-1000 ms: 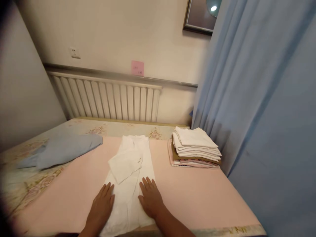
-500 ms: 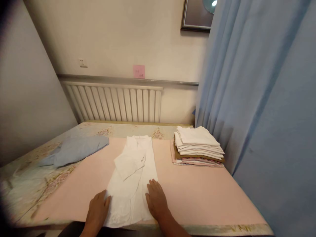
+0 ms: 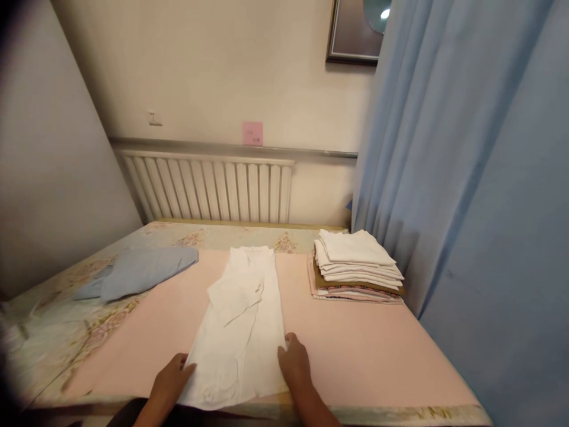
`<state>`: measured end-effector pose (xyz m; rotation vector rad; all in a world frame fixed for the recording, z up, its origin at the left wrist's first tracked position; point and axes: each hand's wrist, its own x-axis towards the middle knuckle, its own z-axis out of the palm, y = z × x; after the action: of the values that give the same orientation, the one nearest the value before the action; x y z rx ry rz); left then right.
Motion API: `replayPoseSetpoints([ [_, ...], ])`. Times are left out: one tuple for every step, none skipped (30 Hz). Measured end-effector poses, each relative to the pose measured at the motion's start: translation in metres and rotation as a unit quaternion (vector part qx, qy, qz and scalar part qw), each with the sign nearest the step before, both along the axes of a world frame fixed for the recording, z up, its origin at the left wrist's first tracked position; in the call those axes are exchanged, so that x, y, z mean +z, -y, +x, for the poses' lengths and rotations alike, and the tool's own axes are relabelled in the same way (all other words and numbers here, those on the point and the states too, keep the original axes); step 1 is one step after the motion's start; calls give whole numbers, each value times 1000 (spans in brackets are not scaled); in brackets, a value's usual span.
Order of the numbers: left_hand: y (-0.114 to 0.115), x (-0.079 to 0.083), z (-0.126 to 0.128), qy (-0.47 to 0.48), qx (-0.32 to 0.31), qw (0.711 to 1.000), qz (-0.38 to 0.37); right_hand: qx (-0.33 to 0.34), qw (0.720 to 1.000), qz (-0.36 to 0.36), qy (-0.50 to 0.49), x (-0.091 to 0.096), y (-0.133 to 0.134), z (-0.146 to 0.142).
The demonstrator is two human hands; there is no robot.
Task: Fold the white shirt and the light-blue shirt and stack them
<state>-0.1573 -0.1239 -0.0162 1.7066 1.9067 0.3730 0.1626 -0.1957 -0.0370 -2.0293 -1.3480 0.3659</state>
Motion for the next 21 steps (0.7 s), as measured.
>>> replayPoseSetpoints([
  [0, -1, 0, 1, -2, 1000, 1, 2, 1000, 3, -5, -1, 1, 1],
  [1, -1, -1, 2, -4, 1000, 2, 3, 1000, 8, -11, -2, 2, 2],
  [2, -1, -1, 3, -5, 1000, 3, 3, 1000, 13, -18, -4, 3, 3],
  [4, -1, -1, 5, -6, 1000, 4, 3, 1000, 17, -25, -5, 4, 5],
  [6, 0, 0, 7, -7, 1000, 3, 3, 999, 18, -31, -6, 6, 7],
  [9, 1, 1, 9, -6, 1000, 2, 4, 999, 14, -39, -6, 8, 9],
  [12, 1, 2, 11, -6, 1000, -1, 5, 999, 6, -48, -6, 10, 12],
  [15, 1, 4, 14, -5, 1000, -4, 7, 998, -5, -55, -5, 13, 14],
  [19, 0, 6, 18, -5, 1000, -6, 10, 998, -17, -61, -3, 17, 17],
  [23, -1, 8, 24, -4, 1000, -9, 13, 997, -28, -65, -1, 21, 20],
  [27, -2, 10, 32, -3, 999, -13, 15, 997, -37, -66, 0, 25, 23],
  [31, -4, 12, 42, -2, 999, -16, 17, 997, -42, -67, 2, 29, 26],
  [35, -7, 13, 52, -4, 998, -19, 19, 996, -46, -68, 3, 34, 28],
  [40, -8, 14, 59, -8, 998, -21, 21, 996, -49, -70, 4, 38, 29],
  [44, -10, 15, 59, -15, 998, -20, 25, 996, -52, -73, 4, 42, 31],
  [49, -10, 15, 50, -26, 998, -13, 31, 995, -58, -75, 3, 47, 32],
  [54, -10, 15, 29, -37, 999, 3, 38, 994, -64, -76, 2, 52, 33],
  [59, -10, 15, -4, -46, 998, 30, 46, 994, -69, -73, 1, 57, 34],
  [64, -9, 15, -46, -56, 995, 67, 55, 994, -74, -63, 0, 63, 35],
  [68, -8, 17, -90, -64, 988, 111, 62, 995, -72, -42, -2, 67, 35],
  [71, -7, 21, -127, -71, 977, 159, 65, 996, -60, -9, -3, 70, 35],
])
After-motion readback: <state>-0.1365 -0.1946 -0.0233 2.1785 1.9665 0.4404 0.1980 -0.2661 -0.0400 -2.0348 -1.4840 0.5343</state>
